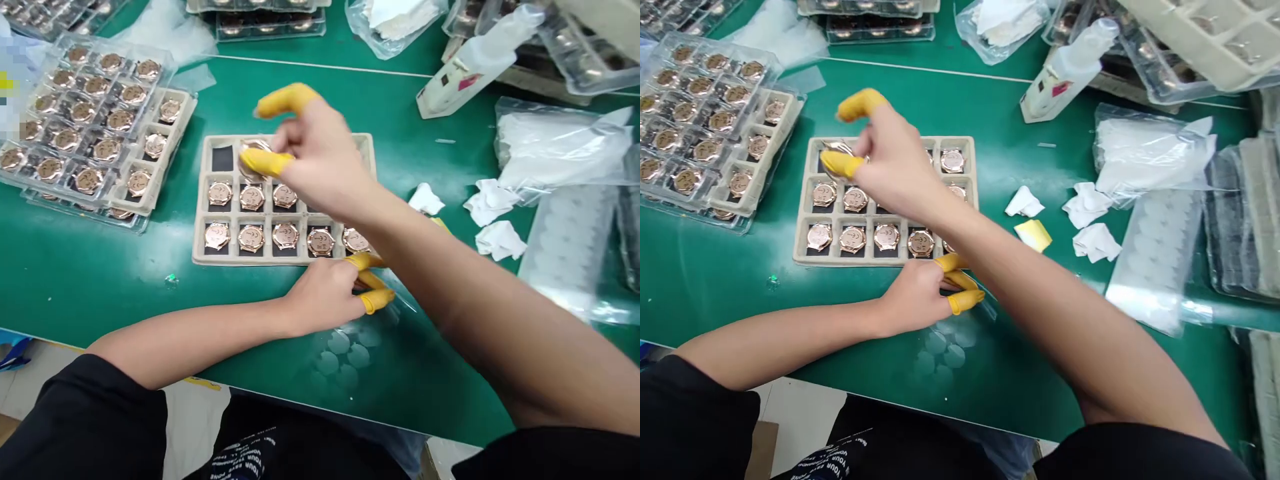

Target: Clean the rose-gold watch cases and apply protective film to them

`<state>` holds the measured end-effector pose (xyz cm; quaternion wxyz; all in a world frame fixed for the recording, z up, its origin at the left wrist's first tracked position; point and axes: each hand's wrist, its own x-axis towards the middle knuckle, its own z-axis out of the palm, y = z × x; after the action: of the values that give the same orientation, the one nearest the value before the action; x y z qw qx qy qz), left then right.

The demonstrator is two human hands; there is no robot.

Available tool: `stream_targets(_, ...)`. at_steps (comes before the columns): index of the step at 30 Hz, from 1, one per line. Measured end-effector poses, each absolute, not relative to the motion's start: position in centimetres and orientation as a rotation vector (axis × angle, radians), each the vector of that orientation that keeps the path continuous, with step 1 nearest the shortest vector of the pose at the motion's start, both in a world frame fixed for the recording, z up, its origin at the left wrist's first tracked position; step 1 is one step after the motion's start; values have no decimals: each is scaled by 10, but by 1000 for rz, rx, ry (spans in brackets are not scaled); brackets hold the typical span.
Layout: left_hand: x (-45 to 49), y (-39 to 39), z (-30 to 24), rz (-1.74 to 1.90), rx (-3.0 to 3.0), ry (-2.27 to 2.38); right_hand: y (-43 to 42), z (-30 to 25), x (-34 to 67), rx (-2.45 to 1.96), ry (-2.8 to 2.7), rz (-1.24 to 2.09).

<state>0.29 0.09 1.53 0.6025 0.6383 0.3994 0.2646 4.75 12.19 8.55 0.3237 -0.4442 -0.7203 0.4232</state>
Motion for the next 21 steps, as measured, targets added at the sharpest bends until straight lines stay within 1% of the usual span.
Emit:
stream_targets(2, 4, 0, 14, 636, 1410, 957, 84, 87, 104, -1074, -1655, 1330)
stream_targets(4, 5, -1, 14, 671, 1341, 976, 50, 79, 156, -1128, -1493, 1515)
stream_targets(8, 5, -3, 14, 713, 1287, 956, 18, 53, 207, -1262, -1345, 1726)
stream_targets(12, 3, -4, 16, 734, 1324, 1005, 18, 44, 203, -1265, -1341, 1781)
stream_targets(17, 3, -4, 14, 797, 1256, 1002, 17, 44, 197, -1281, -1290, 1769)
stream_targets(21, 3, -4, 12, 792, 1194, 984, 12, 49, 200, -1315, -1209, 1826)
